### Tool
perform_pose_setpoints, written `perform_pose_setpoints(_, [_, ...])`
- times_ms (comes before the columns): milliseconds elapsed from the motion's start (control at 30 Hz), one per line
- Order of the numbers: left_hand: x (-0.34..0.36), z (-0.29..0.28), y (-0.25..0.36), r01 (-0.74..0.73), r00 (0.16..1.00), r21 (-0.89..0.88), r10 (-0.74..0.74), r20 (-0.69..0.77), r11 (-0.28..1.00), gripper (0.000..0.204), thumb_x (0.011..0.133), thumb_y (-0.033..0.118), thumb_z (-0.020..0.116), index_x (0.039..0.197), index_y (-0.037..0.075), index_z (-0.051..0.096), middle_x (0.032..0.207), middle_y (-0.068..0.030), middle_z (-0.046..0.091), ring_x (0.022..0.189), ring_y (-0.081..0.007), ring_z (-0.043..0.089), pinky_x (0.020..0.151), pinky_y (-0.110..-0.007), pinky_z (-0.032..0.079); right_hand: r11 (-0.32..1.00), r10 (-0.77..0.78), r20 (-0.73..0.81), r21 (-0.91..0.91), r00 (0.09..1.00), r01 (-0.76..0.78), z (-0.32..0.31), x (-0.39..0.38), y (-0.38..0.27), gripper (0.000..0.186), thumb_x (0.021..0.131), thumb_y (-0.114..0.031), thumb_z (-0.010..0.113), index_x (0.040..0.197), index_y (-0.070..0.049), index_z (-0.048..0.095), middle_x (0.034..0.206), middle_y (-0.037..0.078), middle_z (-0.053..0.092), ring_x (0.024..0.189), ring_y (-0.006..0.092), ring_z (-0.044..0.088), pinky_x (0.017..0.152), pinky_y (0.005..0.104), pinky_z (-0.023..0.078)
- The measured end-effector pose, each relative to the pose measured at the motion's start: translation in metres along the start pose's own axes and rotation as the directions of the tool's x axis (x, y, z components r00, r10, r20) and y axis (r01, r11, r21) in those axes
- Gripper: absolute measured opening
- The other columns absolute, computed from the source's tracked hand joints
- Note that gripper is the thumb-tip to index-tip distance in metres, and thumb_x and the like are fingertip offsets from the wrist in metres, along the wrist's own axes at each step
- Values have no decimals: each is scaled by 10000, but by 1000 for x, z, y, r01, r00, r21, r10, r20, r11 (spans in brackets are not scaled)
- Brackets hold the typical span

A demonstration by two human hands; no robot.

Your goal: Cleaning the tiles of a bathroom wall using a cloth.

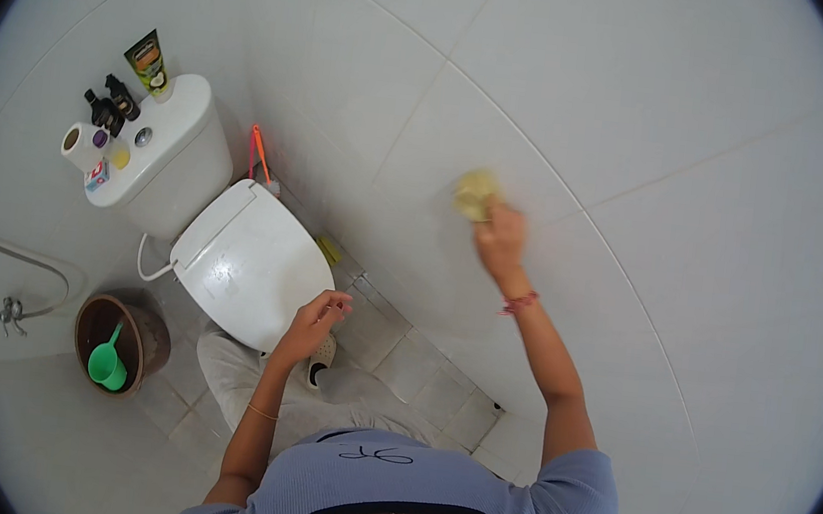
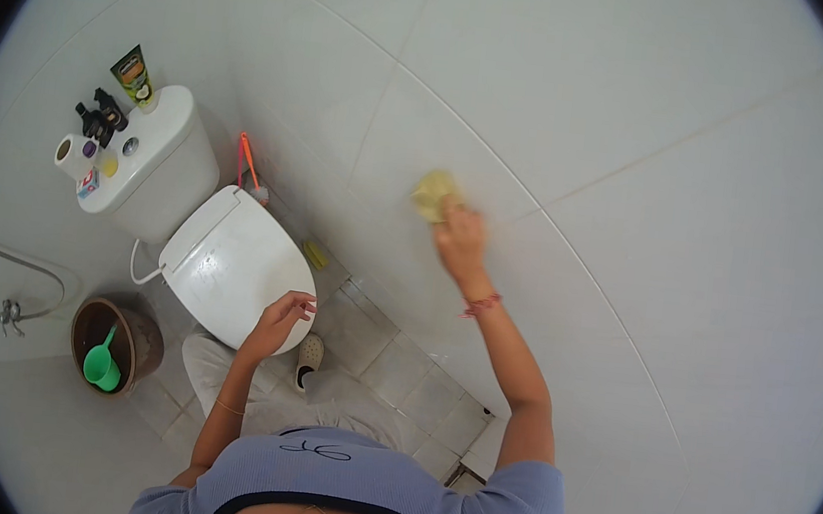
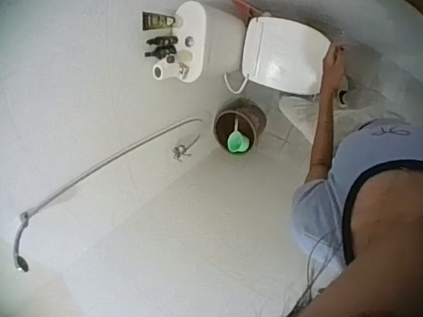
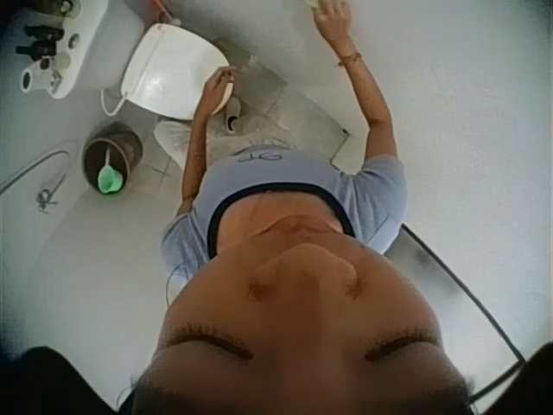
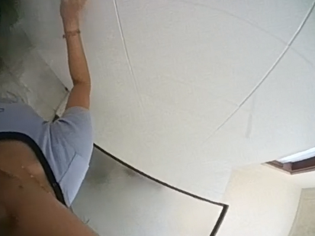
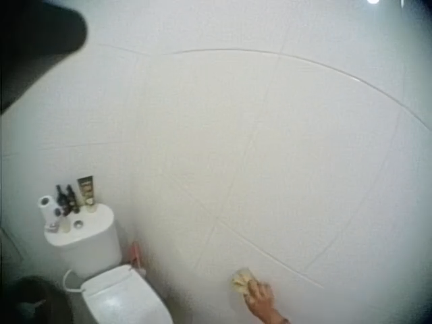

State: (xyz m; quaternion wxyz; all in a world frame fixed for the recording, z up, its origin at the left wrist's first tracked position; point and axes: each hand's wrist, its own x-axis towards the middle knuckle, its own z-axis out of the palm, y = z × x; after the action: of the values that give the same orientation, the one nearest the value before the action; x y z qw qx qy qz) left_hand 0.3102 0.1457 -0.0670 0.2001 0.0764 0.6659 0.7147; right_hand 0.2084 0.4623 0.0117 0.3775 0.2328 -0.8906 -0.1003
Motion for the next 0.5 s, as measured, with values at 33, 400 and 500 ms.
perform_pose_setpoints(33, [2,-2,0,2,1000,-4,-2,-2,1000,227,884,106,420,1067,31,533,927,-55,593,834,-127,539,767,-263,425,991,61,-113,-112,992,-74,-19,9,19,185,688,-58,616,847,38,615,1043,147,555,814,253,522,684,381,402])
perform_pose_setpoints(400, [10,-20,-32,4,984,-94,-21,-177,996,220,893,87,408,1056,15,537,918,-53,589,814,-115,530,760,-249,426,949,209,-300,-168,931,-267,40,10,-24,340,720,-75,623,1058,-53,595,1037,165,581,922,300,541,749,403,426])
perform_pose_setpoints(500, [10,-23,-53,-33,975,-127,4,-221,991,216,898,90,410,1051,6,536,927,-54,585,815,-113,529,761,-245,427,997,-49,387,81,921,19,107,-73,-79,99,688,-96,585,741,-29,637,1116,92,538,887,234,509,734,341,400])
